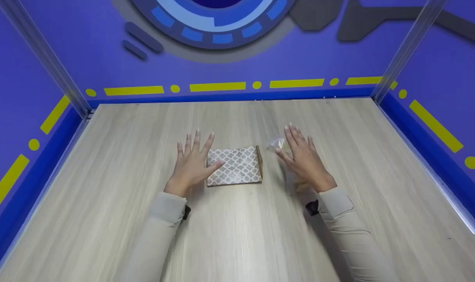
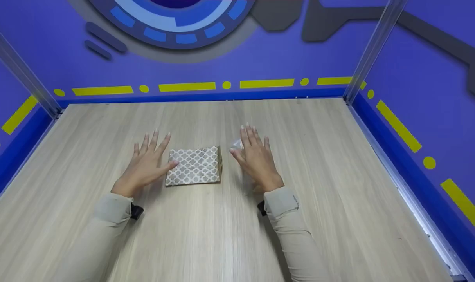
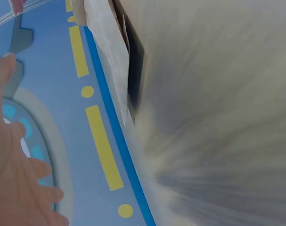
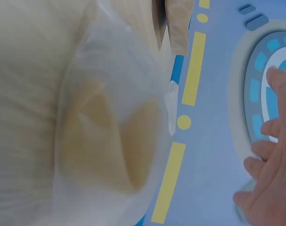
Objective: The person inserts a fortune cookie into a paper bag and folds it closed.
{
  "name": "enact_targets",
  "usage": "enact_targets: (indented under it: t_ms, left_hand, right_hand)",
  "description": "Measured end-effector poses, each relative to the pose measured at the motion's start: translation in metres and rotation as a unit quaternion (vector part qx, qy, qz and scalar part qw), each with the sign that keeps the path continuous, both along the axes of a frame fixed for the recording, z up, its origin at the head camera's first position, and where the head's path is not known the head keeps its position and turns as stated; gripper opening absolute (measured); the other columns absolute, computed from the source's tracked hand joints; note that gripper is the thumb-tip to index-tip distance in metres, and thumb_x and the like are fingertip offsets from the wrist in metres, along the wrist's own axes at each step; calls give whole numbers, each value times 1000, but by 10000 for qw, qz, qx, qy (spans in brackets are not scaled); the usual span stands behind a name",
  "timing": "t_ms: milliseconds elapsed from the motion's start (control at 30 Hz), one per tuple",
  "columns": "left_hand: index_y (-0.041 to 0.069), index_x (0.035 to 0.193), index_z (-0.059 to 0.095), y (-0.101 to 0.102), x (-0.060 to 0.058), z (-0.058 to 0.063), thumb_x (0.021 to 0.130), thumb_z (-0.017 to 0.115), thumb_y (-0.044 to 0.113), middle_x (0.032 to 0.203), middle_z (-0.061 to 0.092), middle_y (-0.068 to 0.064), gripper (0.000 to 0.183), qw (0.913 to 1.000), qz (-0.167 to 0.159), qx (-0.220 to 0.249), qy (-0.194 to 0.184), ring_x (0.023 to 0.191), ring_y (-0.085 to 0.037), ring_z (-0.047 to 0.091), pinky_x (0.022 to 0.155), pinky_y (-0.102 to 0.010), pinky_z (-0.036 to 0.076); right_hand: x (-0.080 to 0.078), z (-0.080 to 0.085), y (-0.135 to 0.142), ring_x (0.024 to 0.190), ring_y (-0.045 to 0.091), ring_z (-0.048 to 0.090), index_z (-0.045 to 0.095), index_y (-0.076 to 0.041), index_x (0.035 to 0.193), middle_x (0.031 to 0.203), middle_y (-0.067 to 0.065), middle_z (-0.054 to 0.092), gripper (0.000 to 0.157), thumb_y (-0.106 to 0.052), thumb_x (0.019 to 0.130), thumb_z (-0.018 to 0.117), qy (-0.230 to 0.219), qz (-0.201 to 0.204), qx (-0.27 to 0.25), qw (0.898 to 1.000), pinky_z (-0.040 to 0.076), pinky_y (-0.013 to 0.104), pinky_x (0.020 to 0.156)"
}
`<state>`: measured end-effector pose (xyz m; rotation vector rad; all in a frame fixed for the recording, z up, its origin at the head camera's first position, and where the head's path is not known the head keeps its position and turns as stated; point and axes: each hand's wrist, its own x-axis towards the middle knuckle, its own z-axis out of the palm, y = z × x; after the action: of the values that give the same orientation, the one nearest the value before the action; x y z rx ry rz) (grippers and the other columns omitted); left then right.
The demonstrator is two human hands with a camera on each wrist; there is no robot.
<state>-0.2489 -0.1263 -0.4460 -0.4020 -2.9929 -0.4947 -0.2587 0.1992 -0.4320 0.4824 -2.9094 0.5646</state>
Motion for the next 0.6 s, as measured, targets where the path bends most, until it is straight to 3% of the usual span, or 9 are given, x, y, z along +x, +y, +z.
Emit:
enact_targets:
  t_ms: [300, 600]
  left_hand:
    - [29, 155, 4, 2, -10, -2, 88, 44, 69, 161, -5, -14, 88, 9972, -502, 20, -556, 148, -36, -3, 119, -52, 4]
    - [22, 156, 6, 14, -23, -10, 88, 49, 66, 163, 4, -8, 91, 9864, -1240, -96, -1074, 150, -25, 5, 120, -48, 9]
  right_hand:
    - [-7, -8, -9, 149, 27, 11, 13, -9, 154, 162, 9, 12, 74, -48, 99, 44, -505, 771, -104, 9957, 7, 50, 120]
    - [-14, -18, -16, 149, 26, 13, 16, -17, 155, 162, 4, 14, 67, -49, 100, 40, -1114, 1533, -236, 9816, 6, 49, 120]
